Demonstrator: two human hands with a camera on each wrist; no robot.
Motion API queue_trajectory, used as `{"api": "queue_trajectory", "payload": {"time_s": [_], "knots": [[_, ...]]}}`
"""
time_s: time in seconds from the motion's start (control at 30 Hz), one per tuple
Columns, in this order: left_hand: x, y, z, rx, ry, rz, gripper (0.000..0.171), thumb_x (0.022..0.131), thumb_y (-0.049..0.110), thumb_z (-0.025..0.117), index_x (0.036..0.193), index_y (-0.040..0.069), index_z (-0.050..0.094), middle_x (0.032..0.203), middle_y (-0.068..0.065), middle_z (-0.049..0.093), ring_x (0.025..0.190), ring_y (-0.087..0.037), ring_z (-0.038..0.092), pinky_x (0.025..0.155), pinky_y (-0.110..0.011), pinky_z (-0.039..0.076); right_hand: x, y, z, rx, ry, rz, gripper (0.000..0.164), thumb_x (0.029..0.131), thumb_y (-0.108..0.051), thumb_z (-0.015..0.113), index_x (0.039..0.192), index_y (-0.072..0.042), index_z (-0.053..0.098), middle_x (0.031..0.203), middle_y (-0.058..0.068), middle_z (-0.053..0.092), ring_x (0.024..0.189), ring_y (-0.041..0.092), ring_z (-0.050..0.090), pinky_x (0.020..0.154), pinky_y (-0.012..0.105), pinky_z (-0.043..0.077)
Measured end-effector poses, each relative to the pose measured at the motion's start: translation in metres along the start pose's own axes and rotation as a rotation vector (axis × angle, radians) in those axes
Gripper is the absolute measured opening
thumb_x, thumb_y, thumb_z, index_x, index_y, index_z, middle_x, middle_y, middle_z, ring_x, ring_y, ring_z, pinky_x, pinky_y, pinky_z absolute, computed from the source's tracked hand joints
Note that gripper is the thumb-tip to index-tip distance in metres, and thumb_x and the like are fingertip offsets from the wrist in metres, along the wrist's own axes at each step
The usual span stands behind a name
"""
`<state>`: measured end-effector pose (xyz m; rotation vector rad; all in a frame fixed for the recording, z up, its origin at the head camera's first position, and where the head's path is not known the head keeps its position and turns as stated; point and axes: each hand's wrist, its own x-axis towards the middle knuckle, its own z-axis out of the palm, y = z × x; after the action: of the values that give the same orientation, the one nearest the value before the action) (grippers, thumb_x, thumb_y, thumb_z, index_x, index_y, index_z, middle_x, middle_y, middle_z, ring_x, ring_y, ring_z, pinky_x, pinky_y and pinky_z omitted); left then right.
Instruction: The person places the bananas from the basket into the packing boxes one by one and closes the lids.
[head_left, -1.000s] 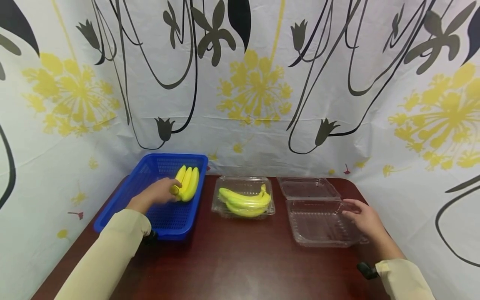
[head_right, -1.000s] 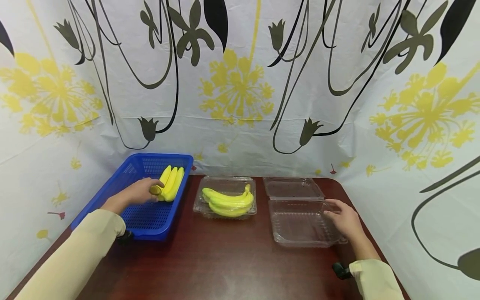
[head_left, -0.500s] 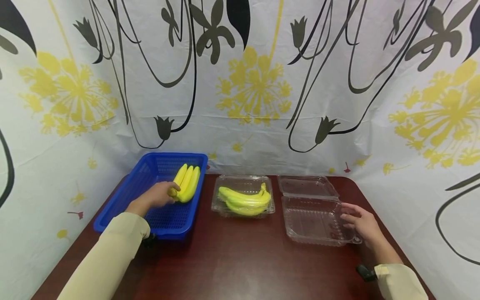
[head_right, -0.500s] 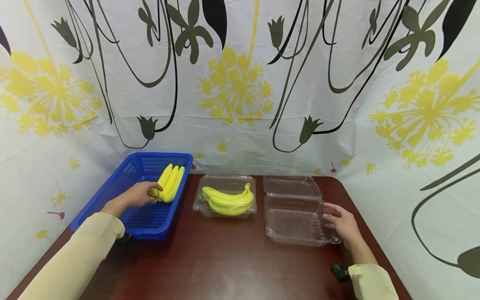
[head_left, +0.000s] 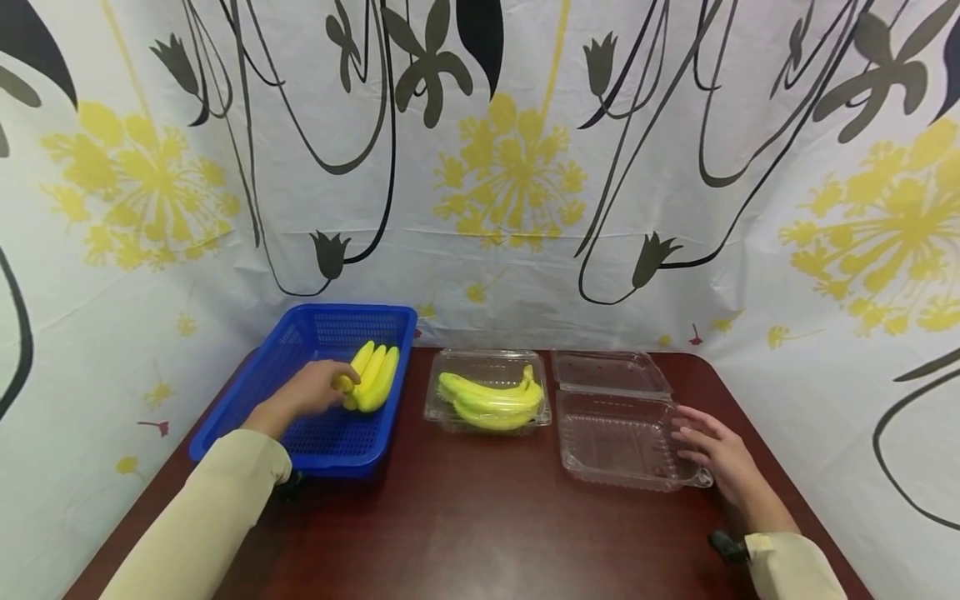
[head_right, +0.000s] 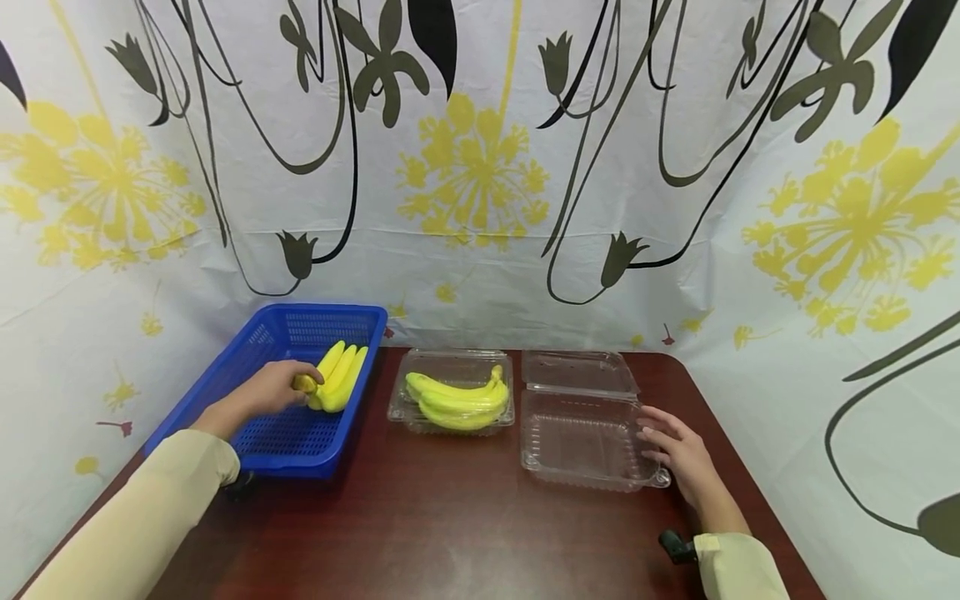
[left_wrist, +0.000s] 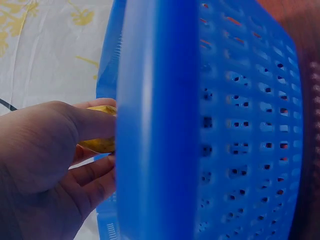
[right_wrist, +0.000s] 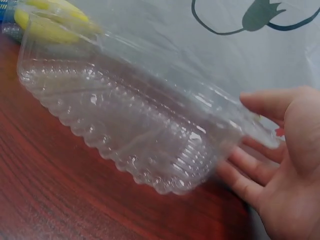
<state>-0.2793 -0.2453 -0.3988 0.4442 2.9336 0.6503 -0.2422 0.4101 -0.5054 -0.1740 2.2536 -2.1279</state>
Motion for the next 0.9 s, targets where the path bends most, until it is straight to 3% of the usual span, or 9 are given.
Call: {"api": "queue_trajectory", "payload": {"time_s": [0.27, 0.9], "knots": [[-0.004, -0.003, -0.001, -0.025, 0.049, 0.022, 0.03, 0.085, 0.0, 0.067, 0.114, 0.005, 0.068, 0.107, -0.015, 0.066, 0.092, -0.029, 0.059, 0.076, -0.045, 0.05, -0.001, 0.008, 0.002, 0.026, -0.107, -0.087, 0.05, 0.104, -0.011, 0.044, 0.15, 0.001, 0.028, 0.128, -0.004, 0.06, 0.112, 0.009, 0.057, 0.087, 0.023, 0.049], [-0.017, -0.005, -0.017, -0.087, 0.203, 0.032, 0.031, 0.086, 0.007, 0.072, 0.116, 0.003, 0.067, 0.101, -0.015, 0.067, 0.083, -0.028, 0.059, 0.068, -0.043, 0.049, 0.001, 0.01, 0.004, -0.064, -0.216, -0.103, 0.052, 0.106, -0.013, 0.039, 0.153, -0.001, 0.02, 0.14, -0.004, 0.052, 0.121, 0.001, 0.046, 0.09, 0.018, 0.04]]}}
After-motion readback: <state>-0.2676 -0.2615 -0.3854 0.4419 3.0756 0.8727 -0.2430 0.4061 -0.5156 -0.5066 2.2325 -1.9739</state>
